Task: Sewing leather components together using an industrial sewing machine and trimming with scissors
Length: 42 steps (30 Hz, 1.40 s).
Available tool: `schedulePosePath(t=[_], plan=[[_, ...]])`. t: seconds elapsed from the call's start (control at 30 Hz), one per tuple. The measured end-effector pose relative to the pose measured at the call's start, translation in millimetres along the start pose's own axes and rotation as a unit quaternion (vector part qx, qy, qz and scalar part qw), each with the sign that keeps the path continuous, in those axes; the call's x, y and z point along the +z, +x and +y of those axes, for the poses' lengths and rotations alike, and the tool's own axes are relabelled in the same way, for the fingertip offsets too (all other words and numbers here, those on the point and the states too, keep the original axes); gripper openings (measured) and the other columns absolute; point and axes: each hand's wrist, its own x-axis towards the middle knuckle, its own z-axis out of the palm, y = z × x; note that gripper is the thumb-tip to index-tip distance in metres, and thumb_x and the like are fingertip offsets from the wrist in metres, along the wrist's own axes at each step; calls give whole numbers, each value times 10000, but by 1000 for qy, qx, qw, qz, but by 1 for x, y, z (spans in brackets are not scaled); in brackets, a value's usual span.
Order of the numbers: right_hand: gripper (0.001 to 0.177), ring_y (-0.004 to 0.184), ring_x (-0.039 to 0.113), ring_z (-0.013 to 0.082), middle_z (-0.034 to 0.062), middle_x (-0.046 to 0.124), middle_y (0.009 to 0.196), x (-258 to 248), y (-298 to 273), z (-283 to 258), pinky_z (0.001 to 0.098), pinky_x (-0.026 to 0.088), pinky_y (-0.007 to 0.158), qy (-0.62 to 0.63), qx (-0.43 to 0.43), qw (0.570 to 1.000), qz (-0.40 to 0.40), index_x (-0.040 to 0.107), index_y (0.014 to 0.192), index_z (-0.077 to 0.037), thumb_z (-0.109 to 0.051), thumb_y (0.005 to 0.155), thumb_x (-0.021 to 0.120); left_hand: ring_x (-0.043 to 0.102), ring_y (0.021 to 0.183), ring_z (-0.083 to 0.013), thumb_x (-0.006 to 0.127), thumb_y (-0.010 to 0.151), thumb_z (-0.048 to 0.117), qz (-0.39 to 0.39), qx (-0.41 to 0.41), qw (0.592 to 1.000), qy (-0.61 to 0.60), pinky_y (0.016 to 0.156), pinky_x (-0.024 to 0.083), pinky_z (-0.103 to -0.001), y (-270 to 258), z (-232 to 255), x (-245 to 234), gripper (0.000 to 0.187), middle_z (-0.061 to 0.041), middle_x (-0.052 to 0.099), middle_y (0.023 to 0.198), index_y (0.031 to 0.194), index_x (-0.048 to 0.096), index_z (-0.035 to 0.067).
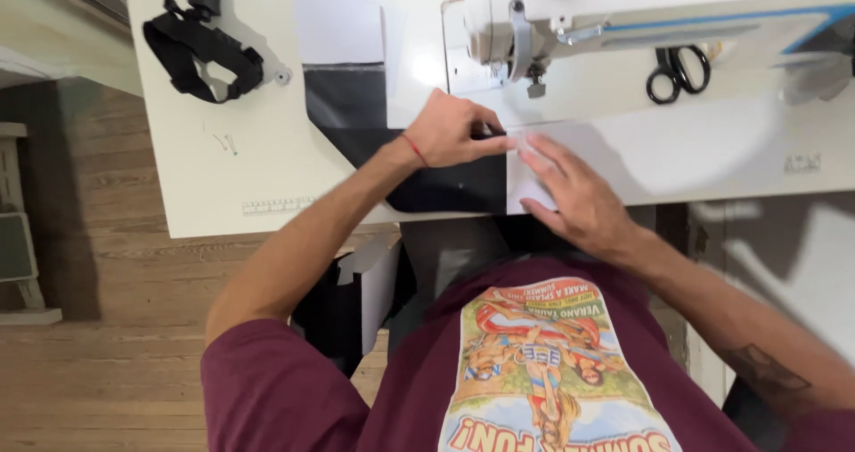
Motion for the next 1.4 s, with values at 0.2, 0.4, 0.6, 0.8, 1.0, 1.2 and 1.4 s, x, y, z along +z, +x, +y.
schedulePosePath(t=[0.2, 0.4, 0.6, 0.8, 1.0, 1.2, 1.4], plan=[[633, 1538, 662, 431, 230, 641, 1674, 1, 1, -17, 534, 572, 1288, -83, -58, 991, 91, 698, 1584, -5, -358, 1080, 847, 899, 934, -242, 904, 976, 545, -16, -38, 995, -94, 879, 658, -350, 17, -12, 31, 302, 60, 894, 892, 1142, 900, 293], [623, 1582, 644, 375, 204, 670, 1678, 12, 3, -13, 519, 531, 1326, -128, -71, 983, 107, 717, 1600, -18, -441, 1144, 753, 881, 1068, -248, 823, 1095, 489, 67, 18, 984, -162, 960, 678, -397, 23, -14, 45, 277, 31, 898, 1091, 1277, 855, 282], [625, 1613, 617, 378, 235, 658, 1709, 15, 8, -6, 540, 469, 1352, -113, -80, 986, 93, 681, 1634, 20, -426, 1196, 672, 866, 1085, -267, 824, 1081, 426, 83, 7, 988, -130, 974, 661, -464, 26, -29, 57, 301, 30, 882, 1152, 1325, 772, 257], [760, 1681, 557, 332, 186, 633, 1767, 21, 3, 2, 638, 293, 1427, -184, -77, 980, 25, 643, 1680, -42, -611, 1183, 572, 680, 1130, -237, 912, 1020, 333, 208, 99, 958, 170, 959, 487, -454, 11, -19, 49, 408, 44, 692, 1193, 1342, 680, 239], [758, 1676, 552, 349, 148, 640, 1771, 17, 3, 2, 808, 224, 1383, -194, -58, 979, -2, 636, 1707, -102, -652, 1190, 557, 749, 1276, -304, 704, 1212, 233, 178, 313, 919, 160, 1128, 570, -428, -19, -10, 33, 212, -142, 779, 1380, 1249, 815, 56], [641, 1547, 661, 363, 135, 740, 1552, 25, 4, 2, 752, 380, 1364, -142, -79, 984, 72, 740, 1536, -82, -575, 1124, 747, 671, 1522, -322, 627, 1240, 470, 110, 303, 925, 201, 1341, 469, -497, -43, -14, 18, 541, -177, 687, 1650, 1611, 689, 81], [247, 1312, 806, 336, 69, 840, 1246, 32, 24, 6, 793, 542, 1250, -156, -168, 961, 152, 852, 1221, -128, -346, 1154, 756, 589, 1600, -338, 627, 1240, 412, 60, 274, 935, 216, 1382, 408, -547, -50, -8, 10, 503, -177, 601, 1738, 1636, 664, 105]])
